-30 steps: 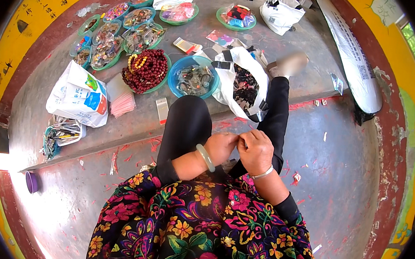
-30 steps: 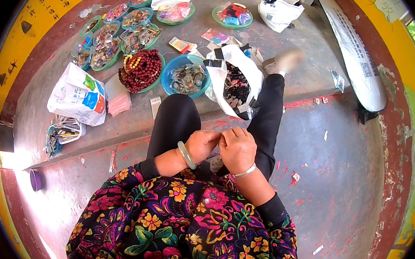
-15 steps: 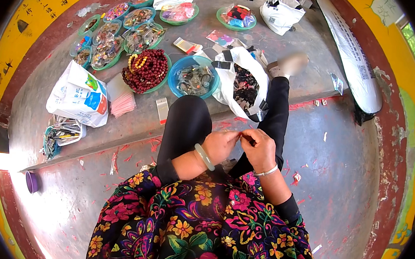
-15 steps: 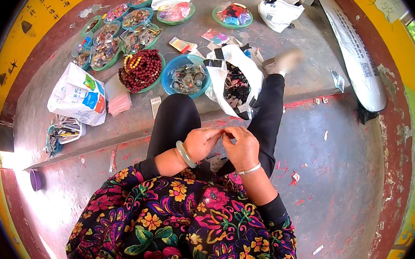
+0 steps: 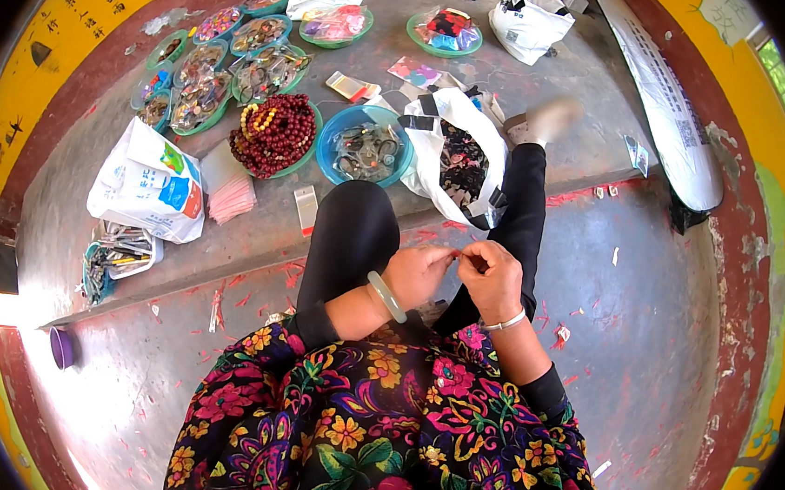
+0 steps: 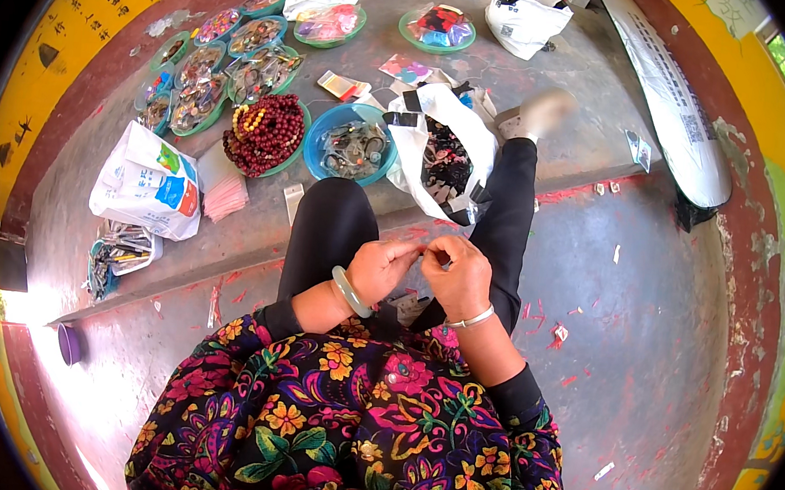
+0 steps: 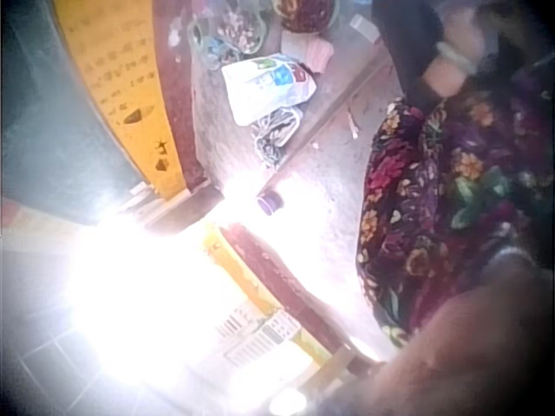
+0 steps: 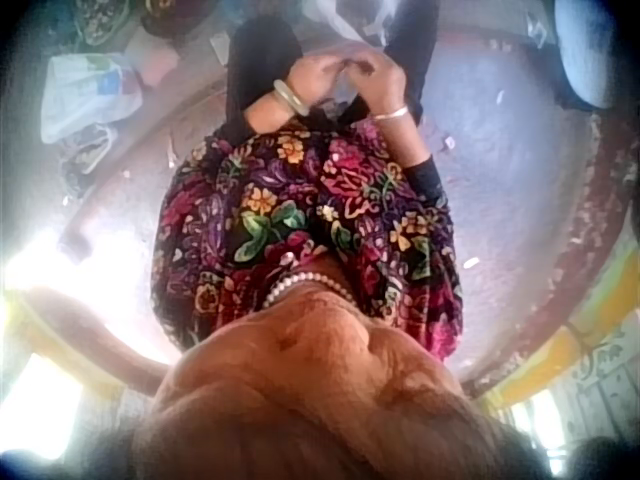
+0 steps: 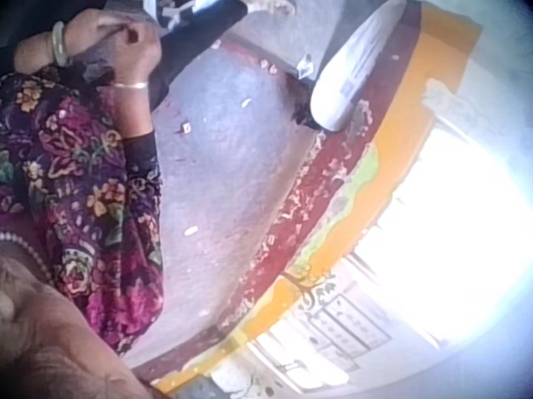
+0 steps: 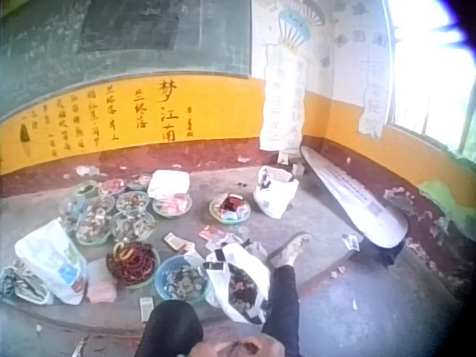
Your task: The person sits on the floor and sorts small jewelry items from a white bag into a blue bowl. They also handle a small rectangular box and various packaged items on the floor.
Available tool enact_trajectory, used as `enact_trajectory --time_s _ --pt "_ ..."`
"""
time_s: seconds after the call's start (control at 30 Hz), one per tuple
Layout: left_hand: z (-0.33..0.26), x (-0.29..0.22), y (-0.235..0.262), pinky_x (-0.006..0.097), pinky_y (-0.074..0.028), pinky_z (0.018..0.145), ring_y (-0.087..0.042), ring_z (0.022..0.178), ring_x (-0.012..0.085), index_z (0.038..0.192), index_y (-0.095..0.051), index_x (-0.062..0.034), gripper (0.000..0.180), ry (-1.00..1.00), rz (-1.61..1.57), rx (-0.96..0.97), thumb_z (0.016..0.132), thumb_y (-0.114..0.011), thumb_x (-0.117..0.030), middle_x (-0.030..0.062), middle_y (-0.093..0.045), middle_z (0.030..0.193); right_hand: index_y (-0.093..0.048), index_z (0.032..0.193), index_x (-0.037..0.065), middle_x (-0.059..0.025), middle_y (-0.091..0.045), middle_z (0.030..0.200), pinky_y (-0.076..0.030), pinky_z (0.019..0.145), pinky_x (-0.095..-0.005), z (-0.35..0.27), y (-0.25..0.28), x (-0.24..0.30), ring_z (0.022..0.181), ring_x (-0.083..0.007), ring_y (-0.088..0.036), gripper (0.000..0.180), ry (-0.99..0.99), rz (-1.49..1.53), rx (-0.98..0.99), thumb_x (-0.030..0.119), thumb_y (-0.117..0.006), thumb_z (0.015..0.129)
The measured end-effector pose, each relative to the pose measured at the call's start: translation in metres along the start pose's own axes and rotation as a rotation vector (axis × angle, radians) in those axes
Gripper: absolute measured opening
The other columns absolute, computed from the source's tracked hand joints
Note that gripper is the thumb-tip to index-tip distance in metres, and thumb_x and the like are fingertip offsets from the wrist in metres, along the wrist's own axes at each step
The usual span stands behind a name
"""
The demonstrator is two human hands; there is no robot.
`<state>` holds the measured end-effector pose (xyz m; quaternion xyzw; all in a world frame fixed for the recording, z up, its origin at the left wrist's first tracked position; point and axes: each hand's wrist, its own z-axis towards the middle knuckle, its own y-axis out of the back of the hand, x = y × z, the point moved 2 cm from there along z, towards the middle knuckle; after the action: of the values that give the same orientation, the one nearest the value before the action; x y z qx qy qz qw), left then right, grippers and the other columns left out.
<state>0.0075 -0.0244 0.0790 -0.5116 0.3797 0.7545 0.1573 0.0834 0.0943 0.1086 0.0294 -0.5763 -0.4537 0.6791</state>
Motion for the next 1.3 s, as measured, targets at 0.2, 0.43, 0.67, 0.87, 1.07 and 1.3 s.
enact_trajectory --time_s 0.2,0.43,0.67,0.87,1.07,1.3 --pt "-0.001 0.018 -0.004 0.023 -0.046 0.063 -0.058 0.065 0.0128 0.096 -0.059 0.0041 0.019 0.179 -0.252 0.078 0.083 -0.05 -0.007 0.011 -0.063 0.074 -0.061 0.073 0.002 -0.0057 -0.055 0.061 -0.039 0.048 -0.0209 -0.005 -0.001 -0.011 0.052 -0.0101 -0.052 0.005 -0.119 0.107 0.072 0.001 -0.063 0.068" --pt "0.0 -0.001 0.001 0.027 -0.048 0.064 -0.062 0.07 0.0251 0.094 -0.058 0.0038 0.017 -0.028 0.082 0.027 0.081 -0.052 -0.005 0.0148 -0.062 0.076 -0.064 0.076 0.005 -0.0095 -0.059 0.067 -0.045 0.053 -0.0307 -0.003 0.003 0.009 0.061 -0.0257 -0.058 0.009 0.02 -0.036 0.062 0.006 -0.064 0.067" --pt "0.0 -0.002 -0.003 0.034 -0.047 0.074 -0.058 0.088 0.0301 0.098 -0.055 0.0015 0.022 -0.28 0.368 -0.037 0.077 -0.052 -0.002 0.0166 -0.06 0.092 -0.064 0.075 0.005 -0.0102 -0.059 0.068 -0.045 0.054 -0.0337 -0.004 0.0 0.01 0.061 -0.0275 -0.057 0.008 0.079 -0.136 0.036 0.008 -0.062 0.069" --pt "0.0 -0.009 -0.002 0.035 -0.046 0.079 -0.057 0.092 0.0305 0.098 -0.053 0.0025 0.022 -0.341 0.433 -0.033 0.077 -0.052 -0.002 0.0175 -0.059 0.095 -0.06 0.066 0.004 -0.0104 -0.055 0.062 -0.044 0.051 -0.033 -0.003 -0.001 0.014 0.057 -0.027 -0.055 0.003 0.128 -0.219 -0.054 0.005 -0.063 0.065" --pt "0.001 -0.009 -0.002 0.034 -0.048 0.067 -0.059 0.081 0.0314 0.097 -0.057 -0.0019 0.02 -0.212 0.246 -0.005 0.077 -0.053 -0.004 0.0166 -0.06 0.088 -0.057 0.062 0.004 -0.0091 -0.052 0.056 -0.041 0.047 -0.0275 -0.001 -0.001 0.01 0.048 -0.0211 -0.052 0.006 0.108 -0.144 -0.089 0.0 -0.061 0.062" --pt "0.002 0.004 -0.001 0.029 -0.048 0.063 -0.062 0.071 0.0246 0.095 -0.062 -0.0025 0.018 0.008 0.0 0.032 0.081 -0.052 -0.006 0.0145 -0.062 0.077 -0.061 0.069 0.0 -0.0012 -0.058 0.062 -0.038 0.048 -0.0194 -0.006 -0.002 -0.023 0.051 -0.0063 -0.049 0.002 -0.255 0.206 0.101 0.001 -0.06 0.069"
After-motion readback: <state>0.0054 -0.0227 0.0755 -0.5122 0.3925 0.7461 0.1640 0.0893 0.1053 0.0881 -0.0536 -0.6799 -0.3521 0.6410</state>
